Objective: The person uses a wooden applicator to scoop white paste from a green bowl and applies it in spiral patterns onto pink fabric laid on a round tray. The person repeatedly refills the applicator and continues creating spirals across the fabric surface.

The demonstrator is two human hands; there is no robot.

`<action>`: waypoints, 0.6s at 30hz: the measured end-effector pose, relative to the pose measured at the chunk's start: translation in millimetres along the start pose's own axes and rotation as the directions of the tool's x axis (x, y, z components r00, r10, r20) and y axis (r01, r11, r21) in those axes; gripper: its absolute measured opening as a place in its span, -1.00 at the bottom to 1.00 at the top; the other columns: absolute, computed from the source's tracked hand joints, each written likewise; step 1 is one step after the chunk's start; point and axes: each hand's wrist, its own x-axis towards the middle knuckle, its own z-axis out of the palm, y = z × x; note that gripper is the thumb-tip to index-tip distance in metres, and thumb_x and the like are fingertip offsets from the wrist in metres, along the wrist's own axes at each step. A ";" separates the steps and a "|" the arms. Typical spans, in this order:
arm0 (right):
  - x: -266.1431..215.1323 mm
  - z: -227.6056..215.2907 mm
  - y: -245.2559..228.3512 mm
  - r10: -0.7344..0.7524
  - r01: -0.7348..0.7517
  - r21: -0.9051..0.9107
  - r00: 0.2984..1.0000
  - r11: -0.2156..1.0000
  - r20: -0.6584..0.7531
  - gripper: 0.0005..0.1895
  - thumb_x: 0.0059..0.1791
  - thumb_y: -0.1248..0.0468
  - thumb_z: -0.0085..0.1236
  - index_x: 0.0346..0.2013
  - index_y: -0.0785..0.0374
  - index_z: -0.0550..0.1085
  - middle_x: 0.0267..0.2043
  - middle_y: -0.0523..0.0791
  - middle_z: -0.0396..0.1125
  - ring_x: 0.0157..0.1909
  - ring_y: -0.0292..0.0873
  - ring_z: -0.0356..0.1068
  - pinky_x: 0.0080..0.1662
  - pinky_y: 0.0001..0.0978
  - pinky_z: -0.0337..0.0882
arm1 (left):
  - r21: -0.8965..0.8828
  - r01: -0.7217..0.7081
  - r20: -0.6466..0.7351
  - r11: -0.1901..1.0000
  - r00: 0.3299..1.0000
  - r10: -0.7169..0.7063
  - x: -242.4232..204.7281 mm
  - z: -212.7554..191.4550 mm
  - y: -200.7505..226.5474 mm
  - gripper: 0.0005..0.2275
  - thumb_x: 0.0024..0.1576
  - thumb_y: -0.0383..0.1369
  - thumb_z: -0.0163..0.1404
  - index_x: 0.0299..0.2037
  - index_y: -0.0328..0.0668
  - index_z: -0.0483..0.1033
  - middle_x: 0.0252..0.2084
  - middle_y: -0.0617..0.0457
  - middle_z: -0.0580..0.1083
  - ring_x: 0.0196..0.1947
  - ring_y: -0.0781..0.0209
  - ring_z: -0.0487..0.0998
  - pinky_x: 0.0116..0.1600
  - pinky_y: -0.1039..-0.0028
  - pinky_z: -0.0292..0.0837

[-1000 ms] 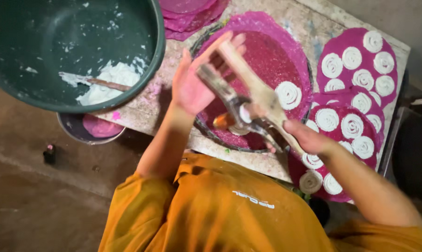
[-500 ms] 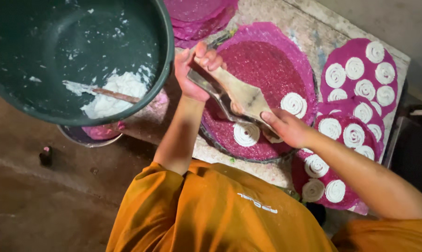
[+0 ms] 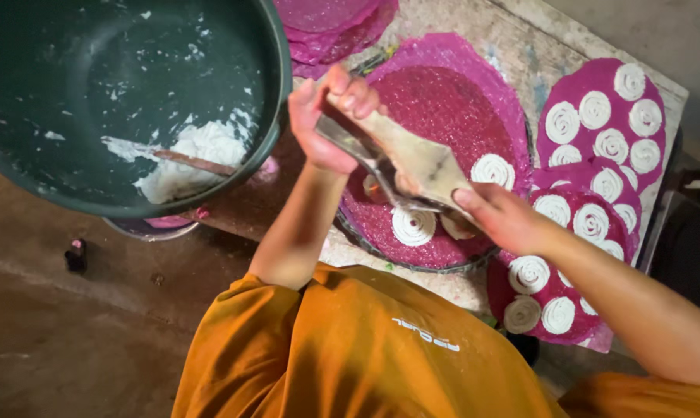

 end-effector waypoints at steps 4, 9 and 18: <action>-3.0 -13.7 -3.8 -0.079 0.076 -0.033 0.991 0.997 -0.104 -0.28 0.07 -0.22 -0.28 0.04 0.35 0.50 -0.36 -0.03 0.46 -0.30 -0.15 0.42 -0.18 -0.23 0.44 | -0.020 0.014 0.011 1.000 1.000 -0.014 18.7 -4.5 -11.0 -0.69 0.28 -0.03 -0.22 -0.22 -0.09 0.35 -0.32 0.13 0.40 -0.23 0.26 0.45 0.10 0.25 0.51; 10.3 8.1 -18.5 -0.212 0.219 0.051 0.971 0.974 -0.113 -0.30 0.09 -0.22 -0.29 0.02 0.35 0.50 -0.37 -0.05 0.44 -0.31 -0.18 0.40 -0.21 -0.24 0.44 | 0.073 0.037 0.086 0.997 0.995 -0.044 32.2 2.4 19.1 -0.67 0.31 0.01 -0.22 -0.23 -0.06 0.36 -0.33 0.14 0.42 -0.27 0.28 0.48 0.09 0.22 0.54; -16.8 -12.1 -4.5 0.015 -0.016 -0.010 0.995 1.000 -0.097 -0.34 0.12 -0.18 -0.31 -0.20 0.32 0.55 -0.45 -0.03 0.45 -0.41 -0.16 0.46 -0.28 -0.25 0.45 | -0.017 0.010 -0.011 1.000 1.000 -0.011 15.4 7.6 -14.5 -0.67 0.28 0.02 -0.19 -0.24 -0.07 0.35 -0.34 0.13 0.41 -0.25 0.26 0.48 0.04 0.28 0.51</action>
